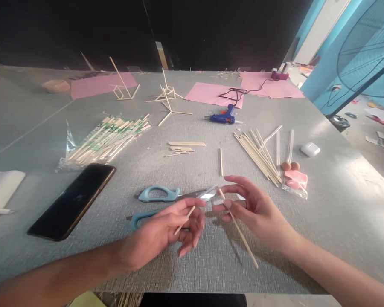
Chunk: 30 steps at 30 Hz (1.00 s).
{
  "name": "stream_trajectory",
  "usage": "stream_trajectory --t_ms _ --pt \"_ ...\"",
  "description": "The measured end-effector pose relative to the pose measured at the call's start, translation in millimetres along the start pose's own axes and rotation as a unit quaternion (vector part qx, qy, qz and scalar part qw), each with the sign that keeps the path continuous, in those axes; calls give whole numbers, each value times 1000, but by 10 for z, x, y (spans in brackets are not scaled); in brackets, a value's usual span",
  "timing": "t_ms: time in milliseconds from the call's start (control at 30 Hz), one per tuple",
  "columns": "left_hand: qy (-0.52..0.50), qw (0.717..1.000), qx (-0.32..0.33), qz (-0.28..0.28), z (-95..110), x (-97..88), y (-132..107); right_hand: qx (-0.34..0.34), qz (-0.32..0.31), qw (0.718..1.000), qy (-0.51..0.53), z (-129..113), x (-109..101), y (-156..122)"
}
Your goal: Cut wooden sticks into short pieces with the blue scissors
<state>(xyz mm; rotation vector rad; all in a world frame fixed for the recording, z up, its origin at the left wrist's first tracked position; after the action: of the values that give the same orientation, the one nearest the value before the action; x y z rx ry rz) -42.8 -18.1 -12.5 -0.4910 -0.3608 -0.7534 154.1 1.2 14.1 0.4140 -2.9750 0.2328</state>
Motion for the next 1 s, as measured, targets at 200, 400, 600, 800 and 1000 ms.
stream_trajectory --t_ms 200,400,600,800,1000 --pt "120 992 -47 0 -113 43 38 -124 22 991 -43 -264 12 -18" --pt "247 965 -68 -60 -17 125 -51 -288 -92 909 -288 -831 626 245" --pt "245 966 -37 -69 39 150 -102 -221 -199 804 -516 -552 1393 1264" --pt "227 970 -8 -84 82 161 -103 -220 -156 783 -560 -472 1407 1496" --pt "223 974 33 -39 80 118 -41 -246 -168 894 -336 -670 918 482"
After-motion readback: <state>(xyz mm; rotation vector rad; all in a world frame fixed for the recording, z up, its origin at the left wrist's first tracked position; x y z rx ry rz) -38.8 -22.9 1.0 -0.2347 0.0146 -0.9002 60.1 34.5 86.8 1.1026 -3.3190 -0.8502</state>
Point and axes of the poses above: each hand's wrist, its own y-axis towards the middle knuckle, its own x-axis out of the palm, z = x × y, the point moved 7 cm from there along y, towards the middle knuckle, and after that the axes turned 13 degrees about y, right-handed, at the moved point
